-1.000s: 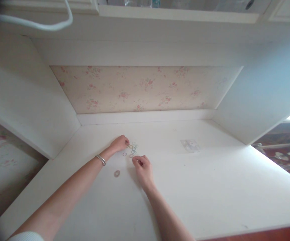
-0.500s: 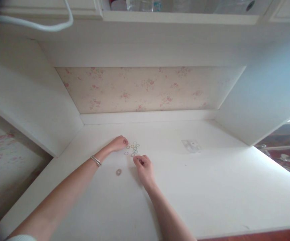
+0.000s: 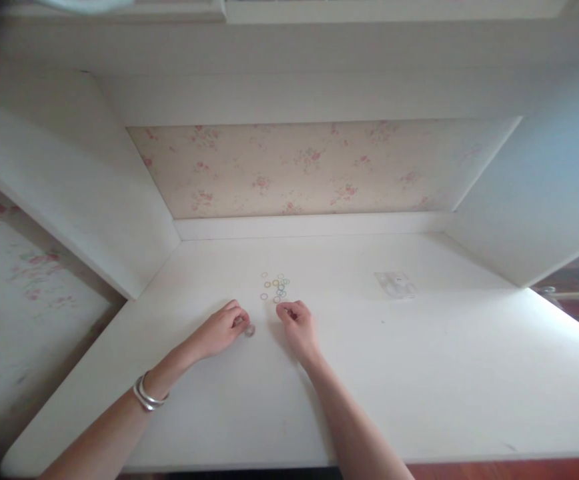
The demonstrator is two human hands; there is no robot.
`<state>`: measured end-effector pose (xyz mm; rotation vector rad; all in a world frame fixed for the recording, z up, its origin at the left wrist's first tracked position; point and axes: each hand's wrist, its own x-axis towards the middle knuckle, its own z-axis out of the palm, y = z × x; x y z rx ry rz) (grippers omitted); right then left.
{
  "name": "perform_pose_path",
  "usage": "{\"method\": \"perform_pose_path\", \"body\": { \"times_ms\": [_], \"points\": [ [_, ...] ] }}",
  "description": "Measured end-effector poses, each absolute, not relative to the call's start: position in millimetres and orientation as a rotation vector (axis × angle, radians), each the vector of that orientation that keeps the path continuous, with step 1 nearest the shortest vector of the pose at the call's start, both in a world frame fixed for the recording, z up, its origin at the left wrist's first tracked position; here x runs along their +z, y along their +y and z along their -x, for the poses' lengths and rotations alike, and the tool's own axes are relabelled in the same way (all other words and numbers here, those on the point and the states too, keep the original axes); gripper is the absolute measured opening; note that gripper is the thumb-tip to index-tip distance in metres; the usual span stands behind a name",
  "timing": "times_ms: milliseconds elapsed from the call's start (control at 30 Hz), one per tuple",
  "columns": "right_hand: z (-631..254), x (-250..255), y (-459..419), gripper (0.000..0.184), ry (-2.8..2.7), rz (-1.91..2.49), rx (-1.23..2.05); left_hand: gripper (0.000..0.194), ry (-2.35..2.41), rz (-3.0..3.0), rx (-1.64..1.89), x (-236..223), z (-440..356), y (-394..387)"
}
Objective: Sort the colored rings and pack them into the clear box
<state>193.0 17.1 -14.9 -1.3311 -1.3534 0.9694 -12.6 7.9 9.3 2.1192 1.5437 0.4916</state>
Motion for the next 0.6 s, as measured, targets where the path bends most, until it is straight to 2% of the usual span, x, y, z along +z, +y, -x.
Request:
{"method": "perform_pose_path", "body": {
  "times_ms": [367,600],
  "points": [
    [-191.2,-18.4,17.4,0.026,-1.396,1.351,0.936,0.019,1.631,-2.166,0.422,3.2,6.6,-2.4],
    [-191.4,-19.4,16.6,0.026,-1.460,1.361,0.881,0.019,1.623,-2.025,0.572,2.6,13.2,-2.2]
  ]
}}
